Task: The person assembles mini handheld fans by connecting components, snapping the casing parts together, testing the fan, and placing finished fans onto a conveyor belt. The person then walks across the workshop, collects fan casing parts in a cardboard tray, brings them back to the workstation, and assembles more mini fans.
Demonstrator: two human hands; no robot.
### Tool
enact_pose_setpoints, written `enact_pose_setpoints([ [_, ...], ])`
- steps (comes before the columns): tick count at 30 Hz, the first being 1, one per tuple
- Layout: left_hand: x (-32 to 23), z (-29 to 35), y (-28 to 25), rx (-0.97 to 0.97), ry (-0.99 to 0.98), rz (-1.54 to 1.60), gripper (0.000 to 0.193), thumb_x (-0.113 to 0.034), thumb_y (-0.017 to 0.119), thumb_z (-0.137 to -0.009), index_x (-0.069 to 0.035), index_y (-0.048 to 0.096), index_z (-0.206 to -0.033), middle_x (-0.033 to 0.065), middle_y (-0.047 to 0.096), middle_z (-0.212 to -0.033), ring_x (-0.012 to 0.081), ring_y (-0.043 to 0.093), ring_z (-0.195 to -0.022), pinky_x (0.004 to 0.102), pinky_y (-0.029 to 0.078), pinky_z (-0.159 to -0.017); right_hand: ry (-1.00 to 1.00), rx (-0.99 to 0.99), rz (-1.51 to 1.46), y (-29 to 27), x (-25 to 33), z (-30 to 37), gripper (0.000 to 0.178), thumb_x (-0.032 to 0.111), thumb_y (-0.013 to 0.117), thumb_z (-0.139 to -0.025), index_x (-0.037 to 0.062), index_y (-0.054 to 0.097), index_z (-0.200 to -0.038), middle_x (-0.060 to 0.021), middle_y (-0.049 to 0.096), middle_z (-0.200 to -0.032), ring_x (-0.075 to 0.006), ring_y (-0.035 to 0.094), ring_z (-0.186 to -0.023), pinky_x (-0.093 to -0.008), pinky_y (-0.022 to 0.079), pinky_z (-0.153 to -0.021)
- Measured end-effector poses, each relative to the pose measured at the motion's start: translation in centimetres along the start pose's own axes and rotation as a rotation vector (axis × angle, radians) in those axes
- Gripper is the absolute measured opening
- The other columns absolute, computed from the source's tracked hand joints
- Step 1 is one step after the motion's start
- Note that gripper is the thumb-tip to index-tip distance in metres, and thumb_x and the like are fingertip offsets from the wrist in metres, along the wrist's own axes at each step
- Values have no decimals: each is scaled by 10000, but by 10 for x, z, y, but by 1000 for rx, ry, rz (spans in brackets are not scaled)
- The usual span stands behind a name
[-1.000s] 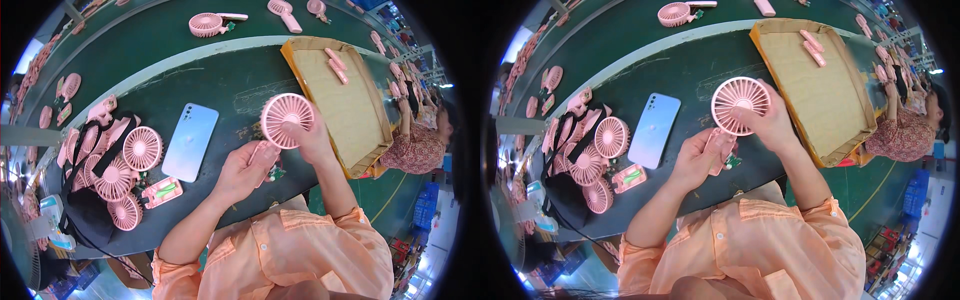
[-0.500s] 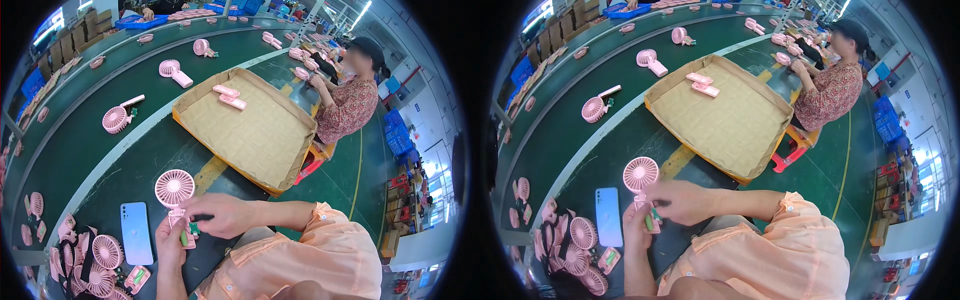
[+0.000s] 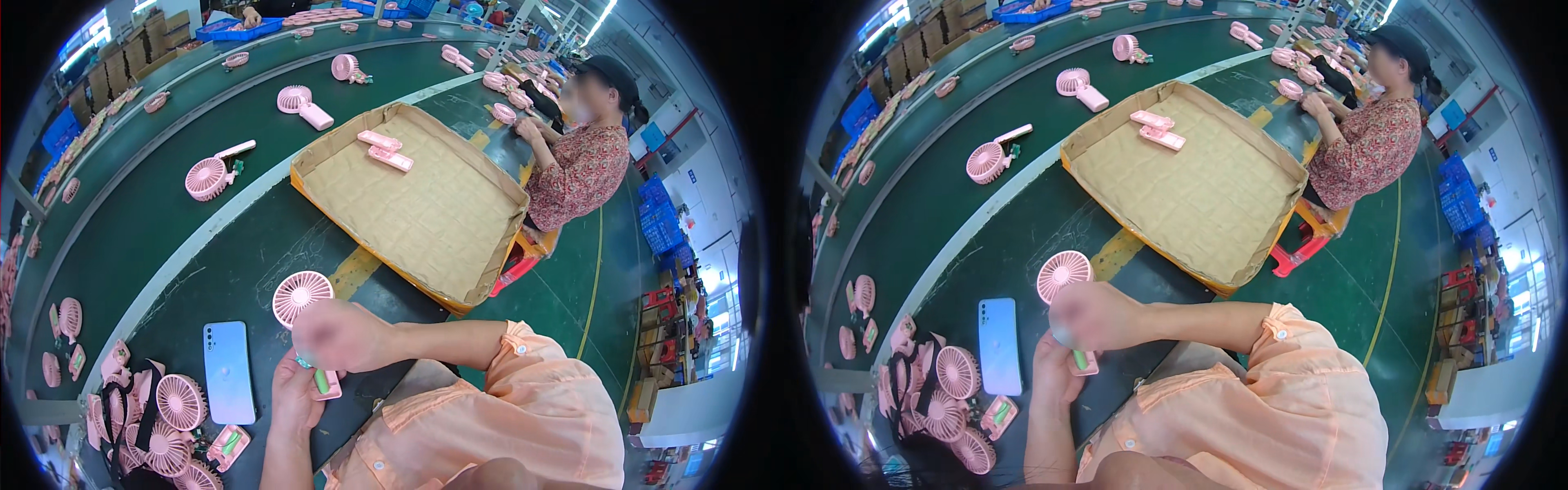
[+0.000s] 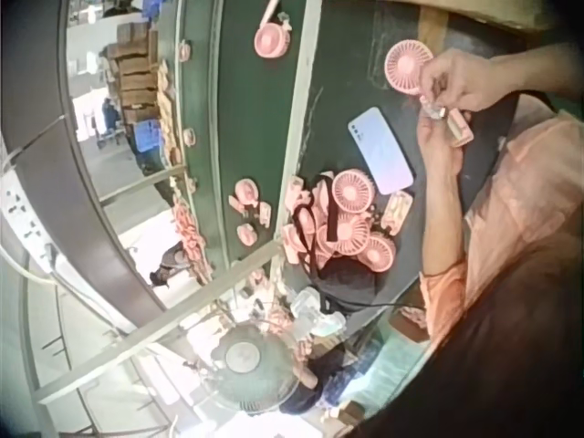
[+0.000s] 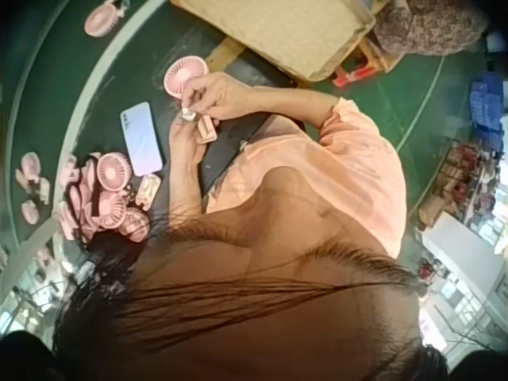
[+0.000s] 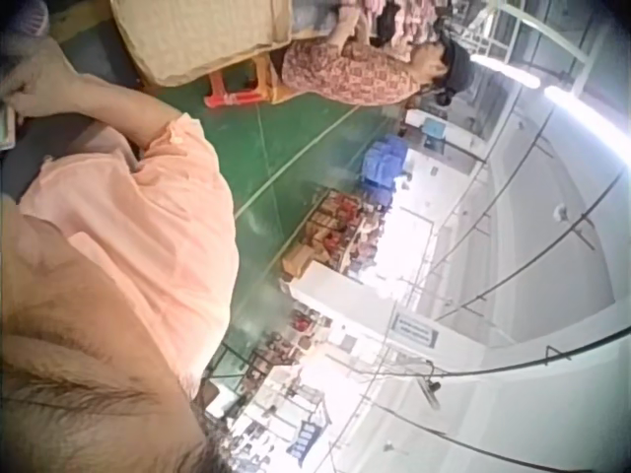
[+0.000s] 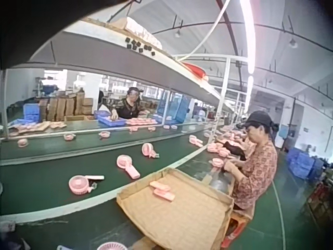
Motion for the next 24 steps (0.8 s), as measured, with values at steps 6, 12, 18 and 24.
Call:
enact_pose_setpoints([
  [6,8,4,-4,-35,86,-46,294,-52,455,-946,-33,455,-1239,88,588,-1080,160,612,-919,298,533,-768,460,39,-84,3,16,2,150,-86,642,-748,-21,628,-883,-129,632,-935,-211,659,-727,-276,551,-558],
  [12,8,8,-14,-78,235,-84,208,-71,420,-974,-15,455,-1171,78,576,-1043,145,604,-905,294,523,-810,-139,-8,425,16,10,1,150,-87,674,-662,-15,544,-639,-118,635,-863,-271,638,-781,-322,542,-631],
  [18,2,17,-19,-53,176,-126,203,-62,401,-968,-19,489,-1145,60,595,-1003,119,605,-876,267,513,-770,-146,31,451,21,15,1,125,-114,626,-642,-20,547,-623,-109,600,-815,-247,603,-723,-315,501,-567],
  [24,0,23,-21,-28,100,-89,265,-35,429,-916,-5,518,-1163,39,608,-968,90,592,-840,238,496,-731,-40,42,447,24,20,6,124,-130,596,-635,-17,551,-611,-106,591,-798,-237,587,-697,-311,491,-561],
])
Point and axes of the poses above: each hand's wrist, its own z-axis away from the middle knuckle, its own y-axis out of the palm, x = y × z, the point moved 1 cm from there along -z, towards the middle knuckle
